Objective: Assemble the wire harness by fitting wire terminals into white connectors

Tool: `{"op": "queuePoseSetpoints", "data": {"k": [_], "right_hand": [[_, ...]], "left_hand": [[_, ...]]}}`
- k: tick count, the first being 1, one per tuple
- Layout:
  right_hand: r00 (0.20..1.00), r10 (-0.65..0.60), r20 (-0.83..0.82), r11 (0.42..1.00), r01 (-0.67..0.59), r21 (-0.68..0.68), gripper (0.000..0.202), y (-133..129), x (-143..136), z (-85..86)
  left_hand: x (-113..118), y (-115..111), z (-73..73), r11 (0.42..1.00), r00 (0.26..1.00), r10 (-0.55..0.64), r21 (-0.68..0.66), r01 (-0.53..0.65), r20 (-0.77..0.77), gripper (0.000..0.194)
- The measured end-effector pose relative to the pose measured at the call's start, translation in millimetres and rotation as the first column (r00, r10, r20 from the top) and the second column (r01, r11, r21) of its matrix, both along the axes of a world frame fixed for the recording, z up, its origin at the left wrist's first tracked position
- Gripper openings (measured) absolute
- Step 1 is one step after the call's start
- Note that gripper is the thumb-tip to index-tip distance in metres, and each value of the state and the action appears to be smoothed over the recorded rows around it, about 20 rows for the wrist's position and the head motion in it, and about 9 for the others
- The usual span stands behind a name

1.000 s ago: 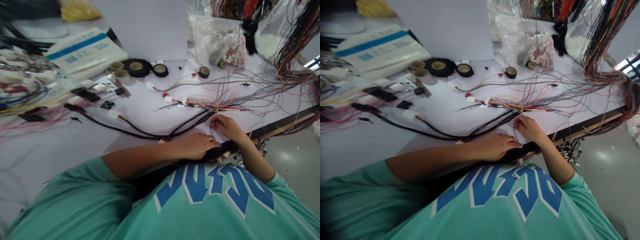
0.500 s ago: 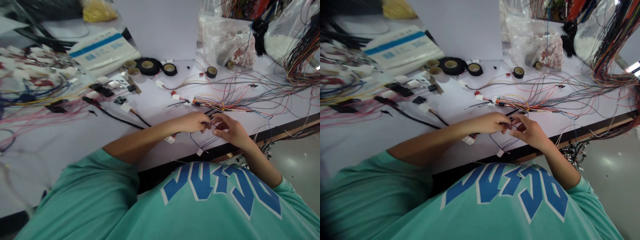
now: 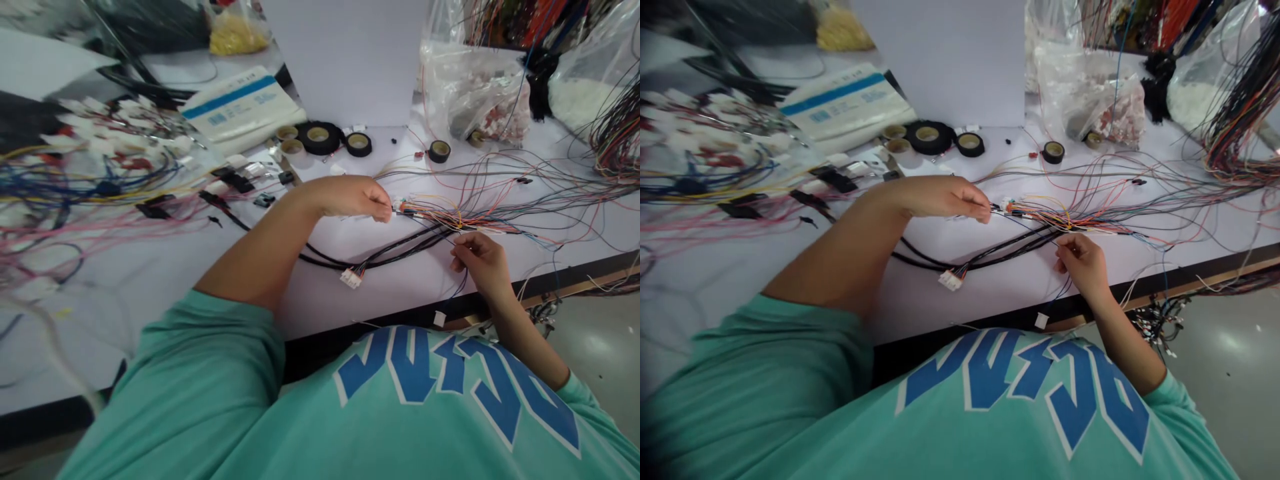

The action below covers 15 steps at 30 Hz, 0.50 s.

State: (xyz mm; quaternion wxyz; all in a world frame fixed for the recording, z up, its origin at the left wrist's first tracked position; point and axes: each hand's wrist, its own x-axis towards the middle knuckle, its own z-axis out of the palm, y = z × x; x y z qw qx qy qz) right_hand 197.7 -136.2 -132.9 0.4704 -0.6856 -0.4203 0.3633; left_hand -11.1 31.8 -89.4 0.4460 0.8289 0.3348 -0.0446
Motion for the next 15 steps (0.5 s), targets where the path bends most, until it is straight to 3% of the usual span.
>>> {"op": "queuePoseSetpoints", "data": {"k": [4,7,9,10,13,15], "right_hand": [[0.941,0.09,0.325,0.996,-0.076,-0.055,0.013,-5,3,5.6],[0.686,0.238,0.688,0.97,-0.135,-0.201,0.015,-7,2,19.1],[0.52,0.257,0.814,0.964,-0.195,-0.179,0.025,-3,-4,29.3],[0.49,0.239,0.839,0.959,-0.256,-0.124,0.032,1,-8,33.4],[0.562,0.258,0.786,0.88,-0.473,0.049,0.047,25,-24,38.1],[0.65,0.342,0.679,0.829,-0.549,0.108,0.041,44,-31,35.1]], "left_hand": [[-13,11,4.2,0.995,0.994,0.096,-0.001,-0.096,-0.042,0.021],[-13,7,9.9,0.986,0.988,0.151,0.073,-0.148,-0.024,0.021],[-8,-2,12.9,0.983,0.989,0.147,0.108,-0.147,0.006,0.021],[-5,-7,13.9,0.984,0.991,0.134,0.11,-0.136,0.028,0.02],[5,-23,15.6,0.986,0.981,0.1,0.117,-0.12,0.165,0.021],[7,-29,15.7,0.988,0.958,0.086,0.097,-0.116,0.272,0.024]]}}
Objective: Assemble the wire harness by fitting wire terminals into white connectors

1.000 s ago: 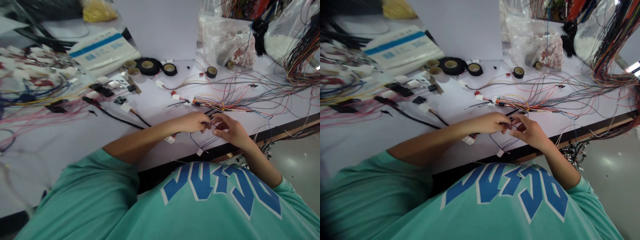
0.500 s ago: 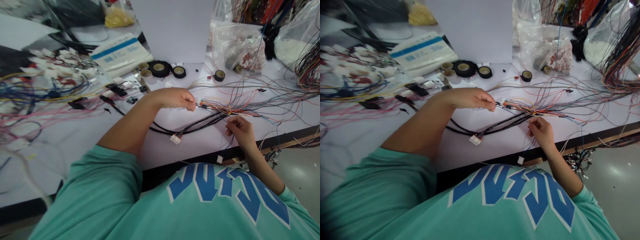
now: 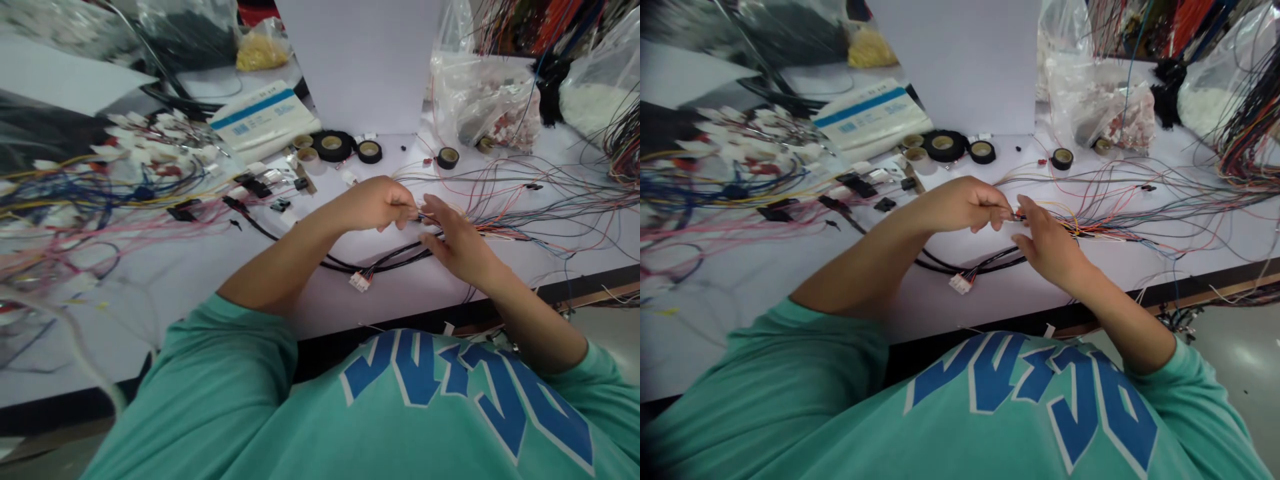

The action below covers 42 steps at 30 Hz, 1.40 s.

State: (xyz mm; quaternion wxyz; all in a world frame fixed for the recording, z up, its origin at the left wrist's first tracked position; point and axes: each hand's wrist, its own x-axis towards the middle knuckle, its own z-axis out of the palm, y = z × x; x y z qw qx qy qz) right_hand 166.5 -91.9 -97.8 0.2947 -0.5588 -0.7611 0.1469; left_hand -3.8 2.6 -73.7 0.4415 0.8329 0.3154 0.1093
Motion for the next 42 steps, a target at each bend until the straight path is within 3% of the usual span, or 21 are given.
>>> {"op": "queuePoseSetpoints", "data": {"k": [2,4,7,9,12,16,19,22,25,27,30,34,39,42], "right_hand": [[0.989,-0.006,-0.15,0.999,-0.001,-0.043,0.028,17,-2,-5.5],[0.957,-0.09,-0.277,0.994,0.07,-0.081,0.019,29,1,-11.4],[0.881,-0.209,-0.425,0.975,0.153,-0.163,0.008,34,9,-18.6],[0.843,-0.242,-0.481,0.965,0.157,-0.212,0.005,33,12,-21.7],[0.837,-0.234,-0.495,0.966,0.141,-0.218,0.004,29,13,-24.0],[0.88,-0.212,-0.425,0.976,0.168,-0.138,0.004,25,14,-23.5],[0.908,-0.228,-0.35,0.973,0.221,-0.06,0.005,22,16,-21.2],[0.939,-0.22,-0.266,0.97,0.239,0.04,0.01,17,17,-17.4],[0.968,-0.197,-0.157,0.965,0.22,0.14,0.013,13,16,-14.4],[0.977,-0.191,-0.09,0.96,0.205,0.191,0.013,11,14,-14.1],[0.981,-0.192,-0.018,0.951,0.19,0.244,0.015,10,13,-15.7],[0.98,-0.194,0.043,0.94,0.173,0.293,0.016,10,13,-18.2],[0.975,-0.211,0.064,0.944,0.187,0.272,0.017,9,12,-18.3],[0.98,-0.198,-0.034,0.96,0.2,0.195,0.016,10,13,-14.5]], "left_hand": [[0,1,-2.2,1.0,0.995,0.026,-0.006,-0.026,0.096,0.029],[0,7,-8.7,0.995,0.985,0.095,0.02,-0.099,0.145,0.035],[4,19,-27.8,0.964,0.977,0.203,0.161,-0.211,0.064,0.033],[9,22,-42.9,0.942,0.975,0.206,0.285,-0.176,-0.079,0.039],[15,21,-59.2,0.927,0.972,0.108,0.373,-0.023,-0.208,0.035],[16,18,-62.2,0.908,0.982,0.1,0.419,-0.024,-0.161,0.023],[14,17,-58.1,0.954,0.993,0.109,0.287,-0.091,-0.049,0.021],[14,16,-56.1,0.987,0.987,0.146,-0.071,-0.142,0.065,0.02],[16,13,-56.7,0.903,0.962,0.218,-0.408,-0.136,0.163,0.02],[17,11,-57.3,0.838,0.94,0.267,-0.533,-0.119,0.211,0.02],[17,9,-58.2,0.779,0.924,0.276,-0.625,-0.054,0.264,0.024],[17,8,-60.9,0.742,0.917,0.252,-0.67,0.023,0.31,0.033],[17,7,-64.2,0.736,0.923,0.25,-0.677,0.015,0.293,0.036],[18,6,-63.5,0.749,0.911,0.282,-0.662,-0.014,0.3,0.036]]}}
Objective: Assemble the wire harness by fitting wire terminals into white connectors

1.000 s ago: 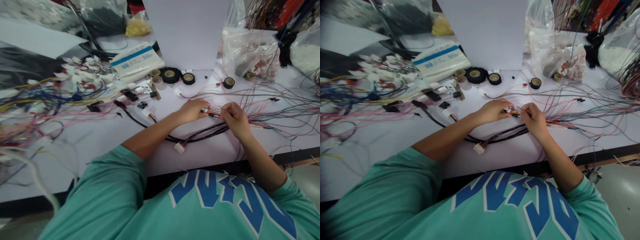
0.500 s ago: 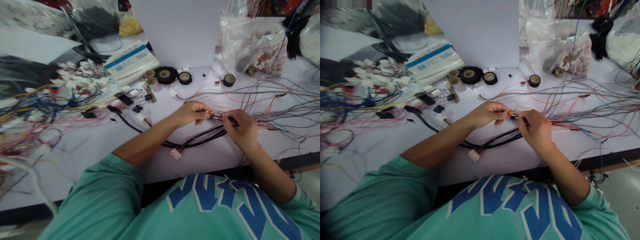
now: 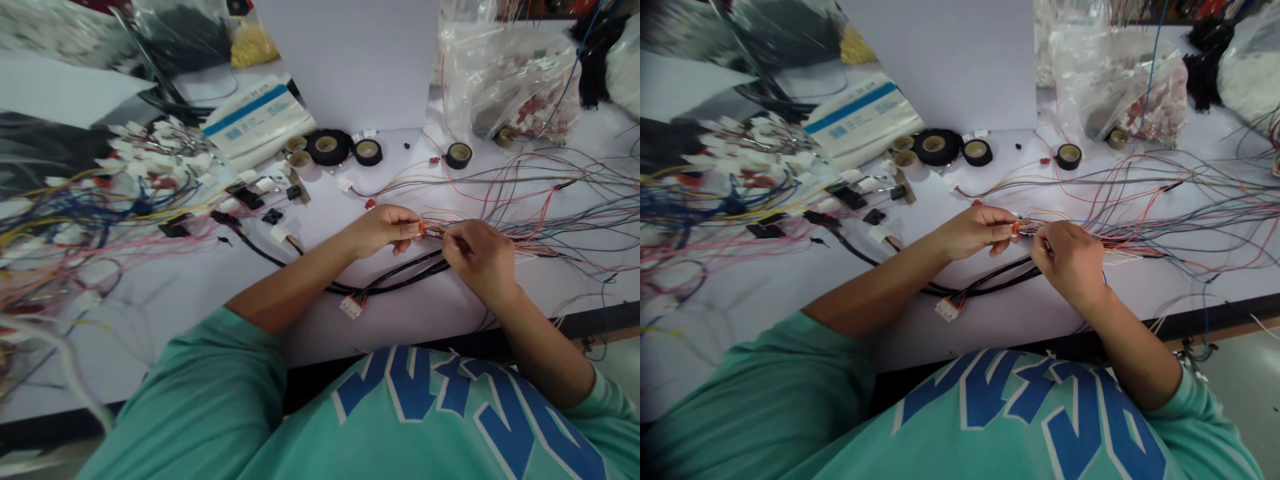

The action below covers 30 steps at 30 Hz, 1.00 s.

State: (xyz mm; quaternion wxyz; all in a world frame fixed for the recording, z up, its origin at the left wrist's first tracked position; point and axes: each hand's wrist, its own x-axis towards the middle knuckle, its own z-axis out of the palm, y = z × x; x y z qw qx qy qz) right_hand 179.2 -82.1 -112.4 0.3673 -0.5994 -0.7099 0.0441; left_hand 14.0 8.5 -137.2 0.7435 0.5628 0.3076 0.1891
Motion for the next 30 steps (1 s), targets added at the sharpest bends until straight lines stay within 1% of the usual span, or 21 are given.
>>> {"op": "queuePoseSetpoints", "data": {"k": [2,3,4,6,7,8,9,10,12,14,15,18,19,21,23,24,25,27,30], "right_hand": [[0.985,0.001,-0.174,0.997,-0.014,-0.071,0.016,2,4,4.6],[0.956,-0.013,-0.294,0.995,-0.018,-0.103,0.016,4,7,7.4],[0.904,-0.036,-0.427,0.992,-0.02,-0.126,0.015,5,10,10.5],[0.749,-0.076,-0.659,0.988,-0.032,-0.15,0.014,9,19,16.8],[0.672,-0.081,-0.736,0.986,-0.056,-0.16,0.013,10,24,19.9],[0.614,-0.078,-0.786,0.981,-0.094,-0.17,0.014,11,29,23.0],[0.584,-0.07,-0.809,0.974,-0.136,-0.183,0.015,11,33,25.7],[0.584,-0.062,-0.809,0.965,-0.171,-0.198,0.018,11,36,28.1],[0.638,-0.057,-0.768,0.953,-0.193,-0.232,0.022,9,40,31.5],[0.701,-0.051,-0.711,0.96,-0.163,-0.229,0.025,8,40,32.7],[0.713,-0.04,-0.7,0.966,-0.152,-0.21,0.026,7,39,32.5],[0.71,0.021,-0.704,0.977,-0.163,-0.135,0.019,2,31,30.5],[0.732,0.04,-0.68,0.975,-0.177,-0.134,0.016,1,27,29.6],[0.833,0.07,-0.55,0.97,-0.184,-0.156,0.009,-3,19,27.4],[0.938,0.088,-0.334,0.978,-0.145,-0.147,0.007,-6,12,24.4],[0.971,0.086,-0.225,0.987,-0.114,-0.116,0.009,-6,10,22.4],[0.989,0.073,-0.128,0.994,-0.082,-0.073,0.011,-6,8,20.1],[0.999,0.039,0.01,0.999,-0.039,0.006,0.014,-5,7,15.0],[0.992,-0.009,0.128,0.998,0.0,0.068,0.014,-3,7,9.2]], "left_hand": [[1,-1,1.1,0.998,0.999,0.051,0.036,-0.051,0.0,0.036],[1,-1,1.7,0.995,0.997,0.078,0.064,-0.077,-0.001,0.035],[2,-2,2.1,0.99,0.995,0.104,0.098,-0.104,0.0,0.035],[4,-3,2.9,0.974,0.988,0.152,0.167,-0.15,0.005,0.032],[4,-3,3.3,0.966,0.985,0.172,0.197,-0.17,0.007,0.03],[5,-4,3.7,0.958,0.983,0.186,0.222,-0.183,0.008,0.028],[6,-5,4.0,0.952,0.981,0.193,0.242,-0.189,0.006,0.026],[6,-7,4.3,0.947,0.98,0.199,0.259,-0.192,0.002,0.023],[7,-9,4.7,0.938,0.977,0.212,0.283,-0.2,-0.011,0.019],[8,-11,4.7,0.931,0.974,0.225,0.301,-0.206,-0.028,0.018],[8,-11,4.5,0.929,0.973,0.229,0.306,-0.209,-0.033,0.018],[10,-14,3.9,0.934,0.974,0.227,0.285,-0.214,-0.01,0.02],[10,-15,3.7,0.941,0.975,0.22,0.263,-0.215,0.008,0.021],[12,-17,3.3,0.955,0.977,0.208,0.208,-0.212,0.044,0.023],[13,-19,2.8,0.968,0.978,0.195,0.149,-0.203,0.067,0.024],[14,-20,2.7,0.972,0.979,0.189,0.125,-0.198,0.081,0.024],[14,-21,2.6,0.976,0.979,0.182,0.107,-0.192,0.096,0.023],[14,-22,2.8,0.98,0.977,0.169,0.082,-0.18,0.13,0.022],[14,-23,4.1,0.983,0.975,0.157,0.067,-0.169,0.159,0.019]]}}
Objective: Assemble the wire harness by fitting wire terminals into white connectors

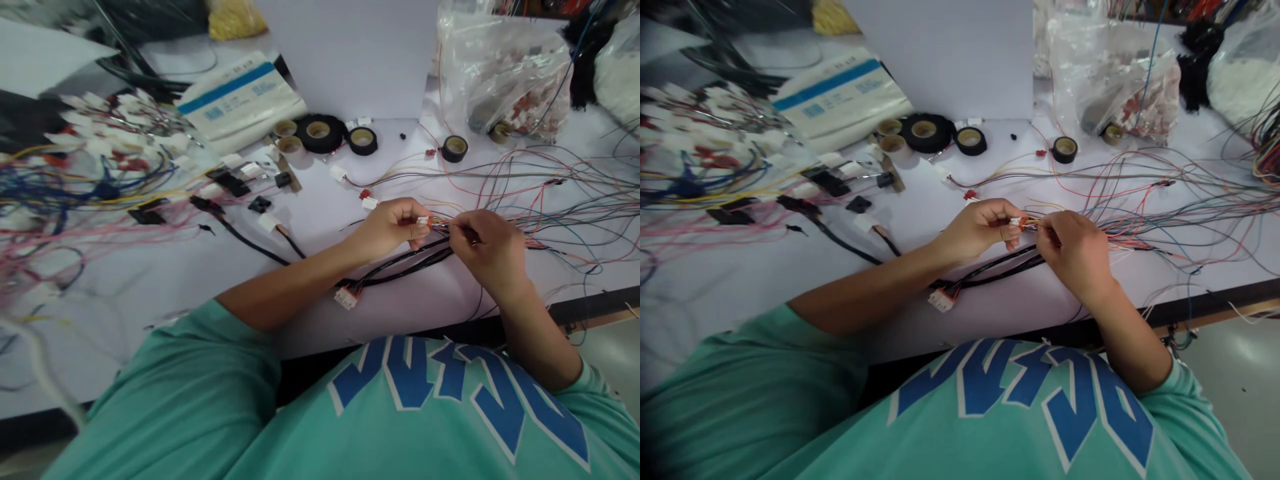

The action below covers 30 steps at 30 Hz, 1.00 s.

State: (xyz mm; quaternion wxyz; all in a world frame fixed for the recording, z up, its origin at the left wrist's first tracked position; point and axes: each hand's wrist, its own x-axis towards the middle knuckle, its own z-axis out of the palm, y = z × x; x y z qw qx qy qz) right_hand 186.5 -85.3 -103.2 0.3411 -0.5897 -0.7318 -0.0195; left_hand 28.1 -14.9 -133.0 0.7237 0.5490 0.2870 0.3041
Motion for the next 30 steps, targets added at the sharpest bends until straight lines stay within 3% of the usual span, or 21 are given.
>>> {"op": "queuePoseSetpoints", "data": {"k": [5,30], "right_hand": [[0.993,-0.027,0.111,1.0,0.026,0.009,0.016,-0.7,-0.3,0.0],[0.951,-0.121,0.286,0.985,0.151,-0.085,0.017,-4.7,-0.9,-1.3]], "left_hand": [[0.3,-1.9,1.6,1.0,1.0,-0.001,-0.027,0.001,-0.003,0.015],[-0.4,-1.8,-3.3,1.0,0.999,-0.004,0.015,0.005,-0.04,0.018]]}}
